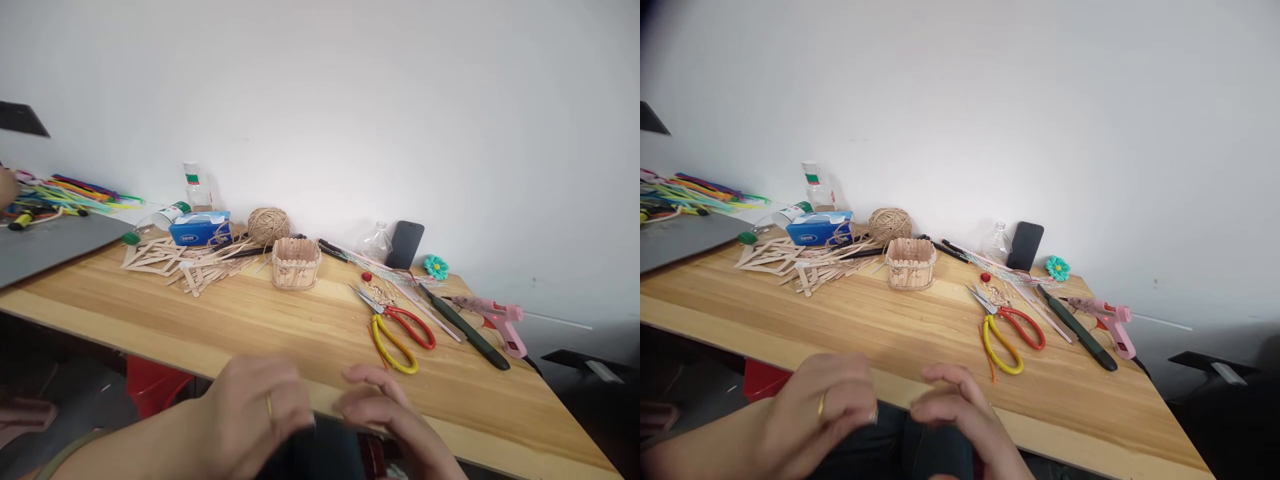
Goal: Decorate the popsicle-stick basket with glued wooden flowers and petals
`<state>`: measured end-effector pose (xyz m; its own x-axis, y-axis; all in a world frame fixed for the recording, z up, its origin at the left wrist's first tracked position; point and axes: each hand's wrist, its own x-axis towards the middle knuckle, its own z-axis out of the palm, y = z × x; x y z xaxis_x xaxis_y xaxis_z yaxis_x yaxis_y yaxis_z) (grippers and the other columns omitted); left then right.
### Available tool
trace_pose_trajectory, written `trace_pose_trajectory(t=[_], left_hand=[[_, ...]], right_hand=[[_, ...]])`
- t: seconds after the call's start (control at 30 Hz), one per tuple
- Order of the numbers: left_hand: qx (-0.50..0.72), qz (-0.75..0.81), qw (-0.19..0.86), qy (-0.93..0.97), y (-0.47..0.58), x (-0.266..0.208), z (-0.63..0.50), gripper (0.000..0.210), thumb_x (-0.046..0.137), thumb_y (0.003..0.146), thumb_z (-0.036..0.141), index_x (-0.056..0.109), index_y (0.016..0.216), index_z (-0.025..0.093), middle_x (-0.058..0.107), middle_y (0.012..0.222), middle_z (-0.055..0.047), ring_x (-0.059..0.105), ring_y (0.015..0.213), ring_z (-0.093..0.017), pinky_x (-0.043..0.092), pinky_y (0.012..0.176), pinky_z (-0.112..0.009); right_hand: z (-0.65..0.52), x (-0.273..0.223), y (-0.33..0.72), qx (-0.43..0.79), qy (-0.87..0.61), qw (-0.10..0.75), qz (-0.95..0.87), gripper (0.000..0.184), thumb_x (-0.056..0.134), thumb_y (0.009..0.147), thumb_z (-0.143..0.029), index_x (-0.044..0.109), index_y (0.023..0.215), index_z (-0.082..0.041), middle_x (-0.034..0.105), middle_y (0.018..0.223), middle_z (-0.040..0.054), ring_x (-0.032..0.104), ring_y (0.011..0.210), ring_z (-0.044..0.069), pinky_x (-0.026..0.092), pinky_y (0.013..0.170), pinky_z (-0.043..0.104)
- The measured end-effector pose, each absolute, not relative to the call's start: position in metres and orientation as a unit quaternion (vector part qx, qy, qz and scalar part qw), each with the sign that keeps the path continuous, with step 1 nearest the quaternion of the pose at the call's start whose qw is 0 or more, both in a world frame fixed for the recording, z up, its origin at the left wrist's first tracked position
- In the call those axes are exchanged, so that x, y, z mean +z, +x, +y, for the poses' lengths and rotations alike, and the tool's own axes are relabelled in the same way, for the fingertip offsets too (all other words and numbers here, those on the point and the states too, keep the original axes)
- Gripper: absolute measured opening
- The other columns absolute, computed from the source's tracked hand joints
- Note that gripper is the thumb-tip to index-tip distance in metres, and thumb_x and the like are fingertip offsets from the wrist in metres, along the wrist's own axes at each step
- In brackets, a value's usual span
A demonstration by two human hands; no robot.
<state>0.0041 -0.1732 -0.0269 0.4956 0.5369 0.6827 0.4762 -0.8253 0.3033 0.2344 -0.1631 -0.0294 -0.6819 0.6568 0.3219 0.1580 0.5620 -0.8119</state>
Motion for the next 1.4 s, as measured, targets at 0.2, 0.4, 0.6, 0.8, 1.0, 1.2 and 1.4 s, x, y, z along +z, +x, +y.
trace_pose_trajectory(t=[0.2,0.4,0.6,0.8,1.0,1.2,1.4], left_hand=[[0.431,0.472,0.354,0.683,0.008,-0.019,-0.155,0.021,0.045,0.088,0.021,0.065,0.089,0.016,0.068,0.076,-0.002,0.059,0.066,-0.012,0.047,0.063,-0.022],[0.412,0.440,0.524,0.602,0.016,-0.014,-0.149,0.017,0.056,0.081,0.024,0.070,0.087,0.016,0.073,0.085,-0.003,0.062,0.074,-0.013,0.049,0.069,-0.023],[0.384,0.467,0.481,0.635,0.015,-0.004,-0.146,0.018,0.056,0.081,0.025,0.071,0.083,0.016,0.073,0.081,-0.002,0.063,0.075,-0.014,0.048,0.071,-0.023],[0.333,0.506,0.397,0.690,0.014,-0.001,-0.140,0.019,0.055,0.080,0.026,0.069,0.075,0.014,0.069,0.070,-0.003,0.059,0.065,-0.015,0.045,0.061,-0.024],[0.366,0.515,0.429,0.646,0.019,-0.011,-0.138,0.012,0.054,0.076,0.020,0.061,0.069,0.015,0.062,0.065,0.000,0.054,0.063,-0.013,0.043,0.060,-0.024],[0.414,0.437,0.553,0.576,0.016,-0.013,-0.133,0.016,0.046,0.084,0.024,0.047,0.069,0.018,0.052,0.056,0.005,0.049,0.056,-0.010,0.039,0.062,-0.025],[0.394,0.311,0.680,0.534,0.019,-0.018,-0.133,0.035,0.038,0.090,0.031,0.037,0.058,0.018,0.032,0.053,0.008,0.030,0.042,-0.005,0.023,0.046,-0.024]], right_hand=[[-0.152,-0.040,0.224,-0.034,-0.245,0.268,-0.931,0.030,0.054,0.082,-0.017,0.057,0.111,-0.014,0.055,0.129,0.0140,0.053,0.116,0.026,0.050,0.089,0.035],[-0.148,-0.035,0.221,-0.173,-0.224,0.230,-0.931,0.034,0.042,0.088,-0.012,0.057,0.118,-0.013,0.060,0.125,0.0048,0.056,0.113,0.025,0.051,0.085,0.038],[-0.146,-0.036,0.224,-0.277,-0.235,0.218,-0.906,0.035,0.039,0.089,-0.011,0.061,0.114,-0.021,0.056,0.129,-0.0051,0.049,0.118,0.023,0.042,0.091,0.040],[-0.145,-0.028,0.224,-0.345,-0.205,0.165,-0.901,0.043,0.029,0.087,-0.007,0.061,0.115,-0.016,0.042,0.141,-0.0058,0.047,0.118,0.024,0.047,0.085,0.039],[-0.143,-0.031,0.223,-0.336,-0.205,0.155,-0.906,0.045,0.030,0.084,-0.006,0.059,0.118,-0.014,0.039,0.143,-0.0036,0.044,0.121,0.025,0.049,0.085,0.040],[-0.141,-0.032,0.223,-0.244,-0.228,0.222,-0.916,0.037,0.034,0.087,-0.006,0.062,0.110,-0.015,0.057,0.128,0.0031,0.050,0.117,0.026,0.049,0.087,0.041],[-0.138,-0.012,0.216,0.169,-0.338,0.380,-0.844,0.013,0.047,0.090,-0.018,0.059,0.086,-0.020,0.066,0.075,0.0020,0.064,0.068,0.013,0.053,0.059,0.020]])
